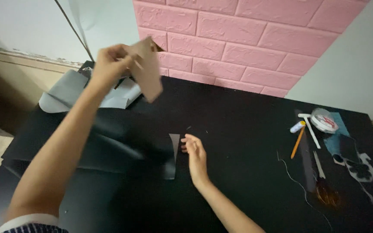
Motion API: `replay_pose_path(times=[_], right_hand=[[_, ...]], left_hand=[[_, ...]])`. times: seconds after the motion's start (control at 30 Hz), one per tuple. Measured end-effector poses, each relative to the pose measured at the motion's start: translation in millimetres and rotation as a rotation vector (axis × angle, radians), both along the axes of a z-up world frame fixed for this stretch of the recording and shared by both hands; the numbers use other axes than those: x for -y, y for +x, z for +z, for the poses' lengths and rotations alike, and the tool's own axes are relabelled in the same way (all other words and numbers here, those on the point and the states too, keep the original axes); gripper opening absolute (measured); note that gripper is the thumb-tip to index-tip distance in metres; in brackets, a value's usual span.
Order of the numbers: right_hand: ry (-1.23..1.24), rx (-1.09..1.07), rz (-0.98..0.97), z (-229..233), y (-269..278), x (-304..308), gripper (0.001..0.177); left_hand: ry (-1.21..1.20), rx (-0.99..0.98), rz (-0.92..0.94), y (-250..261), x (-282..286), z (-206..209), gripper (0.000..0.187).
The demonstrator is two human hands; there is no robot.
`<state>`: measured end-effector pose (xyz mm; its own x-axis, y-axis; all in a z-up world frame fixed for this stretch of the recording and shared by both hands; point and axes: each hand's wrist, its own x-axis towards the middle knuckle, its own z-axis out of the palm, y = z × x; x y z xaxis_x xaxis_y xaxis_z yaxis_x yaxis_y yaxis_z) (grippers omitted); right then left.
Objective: Measuring, marking, and cutting leather templates from scraps using a ruler, pencil, and scissors.
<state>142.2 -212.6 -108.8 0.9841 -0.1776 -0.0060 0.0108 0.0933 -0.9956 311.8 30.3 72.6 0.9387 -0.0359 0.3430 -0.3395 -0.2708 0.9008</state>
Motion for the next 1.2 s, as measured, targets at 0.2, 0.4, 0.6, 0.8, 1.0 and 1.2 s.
replay_pose_path(times=[0.2,0.4,0.6,0.8,1.0,1.2], right_hand=[[0.577,-0.136,0.045,24.1,-0.7,55.8,0.051],[0.333,-0.005,-0.119,54.7,-30.6,114.0,0.027],[-0.312,0.009,-0.247,60.2,-63.3,143.0,0.023],[-0.993,-0.158,-0.222,42.4,-74.3,170.5,0.031],[-1.086,-0.401,-0.511,61.9,-102.3,270.3,0.025],[-1.107,-0.531,-0.513,46.9,-129.9,359.1,0.022]], left_hand=[[-0.383,-0.256,-0.254,-70.6,81.5,-27.6,0.028],[-0.242,-0.404,-0.294,-148.5,109.9,-68.2,0.03],[-0.263,-0.49,-0.237,-197.7,129.0,-122.9,0.031],[0.338,-0.153,-0.111,-262.0,148.9,-114.6,0.035],[0.89,0.094,-0.435,-289.2,166.6,-162.1,0.042],[0.963,0.138,-0.437,-316.7,188.9,-187.5,0.055]])
